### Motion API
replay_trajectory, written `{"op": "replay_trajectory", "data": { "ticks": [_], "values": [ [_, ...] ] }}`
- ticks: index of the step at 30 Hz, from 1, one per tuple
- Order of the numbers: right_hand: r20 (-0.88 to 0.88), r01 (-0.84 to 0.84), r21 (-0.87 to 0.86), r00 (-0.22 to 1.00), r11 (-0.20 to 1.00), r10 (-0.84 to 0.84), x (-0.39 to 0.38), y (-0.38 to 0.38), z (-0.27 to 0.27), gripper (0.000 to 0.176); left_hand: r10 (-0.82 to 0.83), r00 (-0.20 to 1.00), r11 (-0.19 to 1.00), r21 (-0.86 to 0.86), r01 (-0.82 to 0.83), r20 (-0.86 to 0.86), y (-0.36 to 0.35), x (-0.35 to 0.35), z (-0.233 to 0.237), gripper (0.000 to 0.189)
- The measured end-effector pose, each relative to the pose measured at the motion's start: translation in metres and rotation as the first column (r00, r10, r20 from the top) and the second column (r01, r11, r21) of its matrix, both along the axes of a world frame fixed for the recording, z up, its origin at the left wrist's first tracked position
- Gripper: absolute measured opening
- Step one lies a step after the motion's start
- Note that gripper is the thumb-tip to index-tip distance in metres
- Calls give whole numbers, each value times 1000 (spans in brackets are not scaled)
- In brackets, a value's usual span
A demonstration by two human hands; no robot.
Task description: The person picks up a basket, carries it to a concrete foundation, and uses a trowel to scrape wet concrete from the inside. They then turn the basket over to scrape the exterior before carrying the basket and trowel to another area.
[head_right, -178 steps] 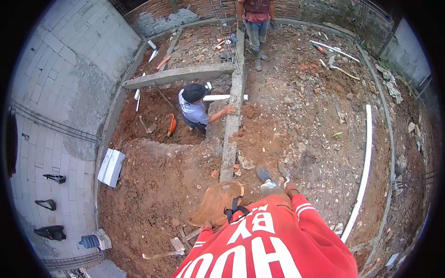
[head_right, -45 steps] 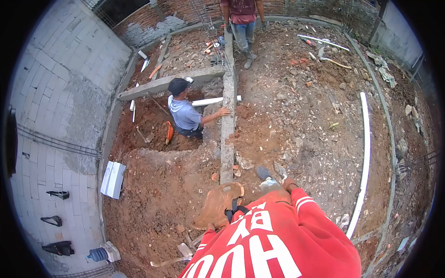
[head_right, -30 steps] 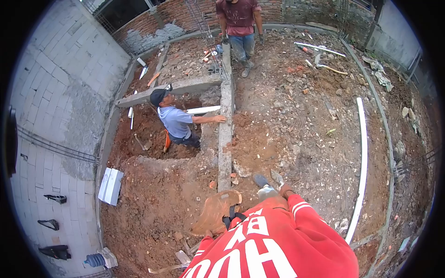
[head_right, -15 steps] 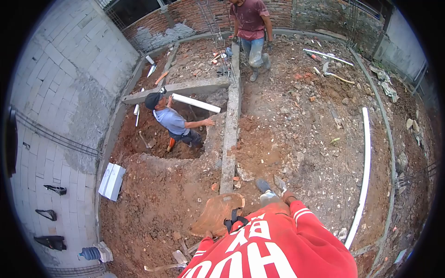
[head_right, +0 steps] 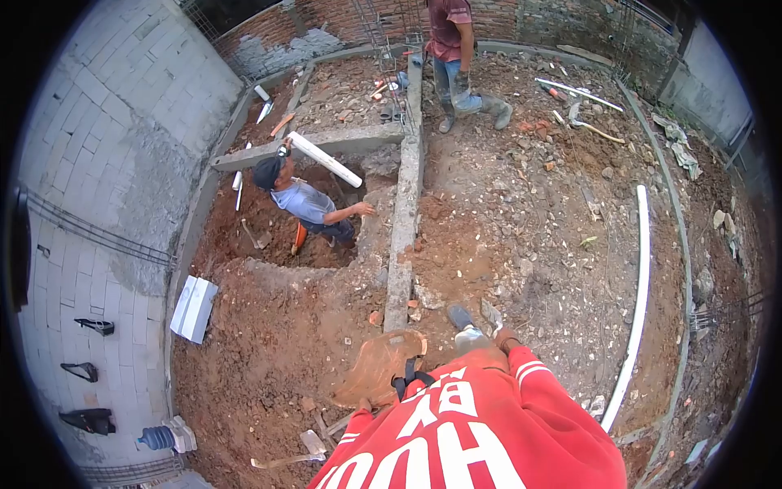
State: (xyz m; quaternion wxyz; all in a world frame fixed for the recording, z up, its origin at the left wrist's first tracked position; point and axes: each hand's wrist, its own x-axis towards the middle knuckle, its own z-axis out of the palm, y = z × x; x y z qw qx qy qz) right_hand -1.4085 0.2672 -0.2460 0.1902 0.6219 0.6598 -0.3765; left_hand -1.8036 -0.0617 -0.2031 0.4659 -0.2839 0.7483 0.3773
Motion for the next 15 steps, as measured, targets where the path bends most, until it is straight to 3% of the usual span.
{"op": "replay_trajectory", "data": {
  "ticks": [4, 7, 9, 13, 15],
  "values": [
    [-5, 84, -15, 996, 996, -84, 0, 2, -2, 38, -6, 999, 1000, 13, 5, 53, -3, -5, -2, 42],
    [100, -59, -29, 993, 998, 61, 0, 5, -9, 40, 62, 991, 996, 59, -70, 118, -13, -10, -16, 47],
    [51, -3, -37, 999, 999, 5, 4, 5, -8, 45, -4, 998, 998, 58, 1, 58, -21, -9, -34, 43],
    [27, 15, 0, 1000, 1000, -15, 23, 2, -65, 52, 127, 991, 986, 105, -132, 48, -16, -3, -26, 46],
    [40, 3, -5, 999, 1000, -2, 22, 4, -59, 53, 123, 992, 985, 114, -127, 41, -16, -1, -26, 47]
  ]
}}
